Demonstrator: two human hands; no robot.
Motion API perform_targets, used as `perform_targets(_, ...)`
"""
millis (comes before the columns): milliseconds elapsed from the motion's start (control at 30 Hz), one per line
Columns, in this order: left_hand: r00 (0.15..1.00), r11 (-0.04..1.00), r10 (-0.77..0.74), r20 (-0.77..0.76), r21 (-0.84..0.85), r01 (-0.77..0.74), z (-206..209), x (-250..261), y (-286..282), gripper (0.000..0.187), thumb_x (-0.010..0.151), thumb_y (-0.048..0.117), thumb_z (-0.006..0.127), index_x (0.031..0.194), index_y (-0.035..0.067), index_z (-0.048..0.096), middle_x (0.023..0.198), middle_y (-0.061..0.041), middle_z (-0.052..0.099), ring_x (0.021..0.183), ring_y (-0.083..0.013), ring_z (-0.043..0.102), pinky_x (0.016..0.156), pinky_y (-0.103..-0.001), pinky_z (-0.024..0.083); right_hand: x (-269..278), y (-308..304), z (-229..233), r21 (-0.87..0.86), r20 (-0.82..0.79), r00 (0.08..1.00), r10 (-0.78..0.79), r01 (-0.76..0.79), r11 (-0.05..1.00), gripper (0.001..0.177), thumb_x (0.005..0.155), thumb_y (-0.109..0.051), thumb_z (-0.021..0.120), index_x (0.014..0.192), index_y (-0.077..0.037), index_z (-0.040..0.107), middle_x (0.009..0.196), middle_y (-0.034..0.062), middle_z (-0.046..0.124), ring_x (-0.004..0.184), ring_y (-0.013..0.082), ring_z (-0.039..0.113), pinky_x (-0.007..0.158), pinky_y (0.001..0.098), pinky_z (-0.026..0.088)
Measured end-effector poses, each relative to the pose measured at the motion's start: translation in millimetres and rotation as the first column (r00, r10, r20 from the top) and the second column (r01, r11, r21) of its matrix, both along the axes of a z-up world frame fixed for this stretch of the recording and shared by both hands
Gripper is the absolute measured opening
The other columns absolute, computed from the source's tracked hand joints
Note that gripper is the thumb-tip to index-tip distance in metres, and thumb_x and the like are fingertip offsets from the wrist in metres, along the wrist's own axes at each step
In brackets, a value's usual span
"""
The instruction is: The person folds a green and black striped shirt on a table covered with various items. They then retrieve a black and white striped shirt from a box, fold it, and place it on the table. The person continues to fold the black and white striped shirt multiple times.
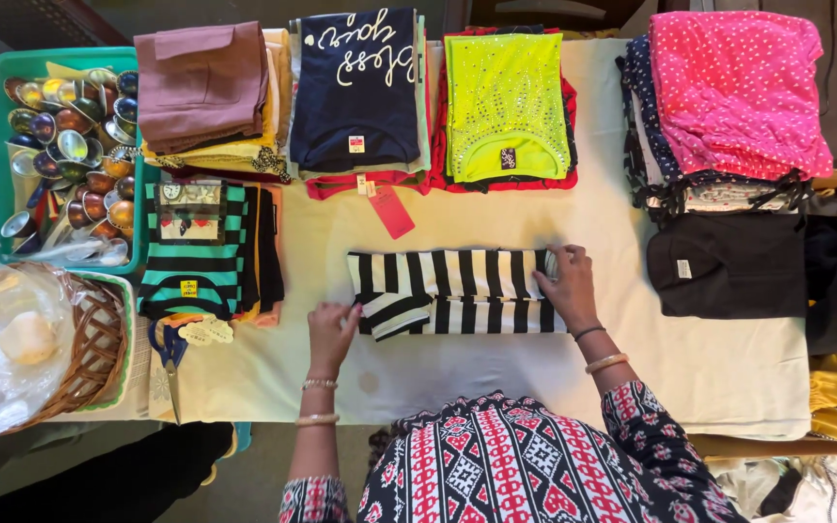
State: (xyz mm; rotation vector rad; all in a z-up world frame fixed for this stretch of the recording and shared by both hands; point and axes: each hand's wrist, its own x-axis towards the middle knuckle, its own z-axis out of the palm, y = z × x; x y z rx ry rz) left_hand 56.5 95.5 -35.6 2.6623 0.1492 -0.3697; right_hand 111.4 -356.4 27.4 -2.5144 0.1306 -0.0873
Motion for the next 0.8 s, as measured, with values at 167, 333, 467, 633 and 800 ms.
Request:
perform_targets(167,0.894,0.967,0.135,0.428,-0.255,-0.024,-0.8,51.1,-18.8,0.028,0.094,0.020,0.073,0.118,0.008,0.067,0.124,-0.015,0.058,0.118,-0.0367,0.047,0.103,-0.049,0.041,6.6,-26.0,-42.6,0.140,-0.148,0.985,-0.087,0.108,0.984,0.026,0.097,-0.013,0.062,0.123,-0.013,0.066,0.117,0.0144,0.058,0.101,0.0325,0.061,0.088,0.0413,0.054)
perform_targets(333,0.922,0.970,0.013,0.387,-0.228,0.082,-4.5,92.8,-25.0,0.046,0.072,0.007,0.082,0.116,0.013,0.070,0.130,-0.017,0.054,0.108,-0.0390,0.049,0.094,-0.047,0.047,17.3,-31.6,-27.3,0.046,0.043,0.997,-0.064,0.062,0.997,0.028,0.092,-0.008,0.069,0.120,-0.011,0.067,0.118,0.0145,0.056,0.100,0.0329,0.062,0.088,0.0413,0.054)
perform_targets(467,0.945,0.926,0.138,0.295,-0.378,-0.017,-15.2,104.8,-17.9,0.043,0.071,0.002,0.084,0.111,0.013,0.071,0.120,-0.012,0.055,0.091,-0.0256,0.061,0.083,-0.036,0.055,16.8,-20.1,-11.3,-0.010,0.131,0.987,0.099,-0.098,0.995,0.045,0.076,-0.012,0.082,0.118,-0.007,0.067,0.115,0.0162,0.054,0.089,0.0343,0.060,0.077,0.0404,0.054)
perform_targets(633,0.912,0.730,0.333,0.238,-0.678,-0.089,-38.7,119.5,-5.8,0.026,0.077,0.002,0.085,0.100,0.009,0.076,0.101,-0.005,0.059,0.087,-0.0153,0.061,0.078,-0.028,0.054,17.8,-31.2,-32.8,0.217,-0.129,0.990,0.052,-0.023,0.976,0.033,0.085,-0.001,0.072,0.117,-0.009,0.068,0.114,0.0117,0.055,0.083,0.0248,0.066,0.077,0.0366,0.056)
perform_targets(800,0.877,0.792,0.369,0.308,-0.599,-0.123,-56.8,135.8,-8.3,0.015,0.081,0.004,0.081,0.096,0.009,0.080,0.090,-0.004,0.056,0.073,-0.0138,0.058,0.070,-0.026,0.049,34.4,-36.6,-32.1,0.156,-0.044,0.999,-0.032,0.038,0.987,0.025,0.092,0.003,0.066,0.113,-0.010,0.072,0.115,0.0128,0.056,0.093,0.0293,0.063,0.082,0.0373,0.056)
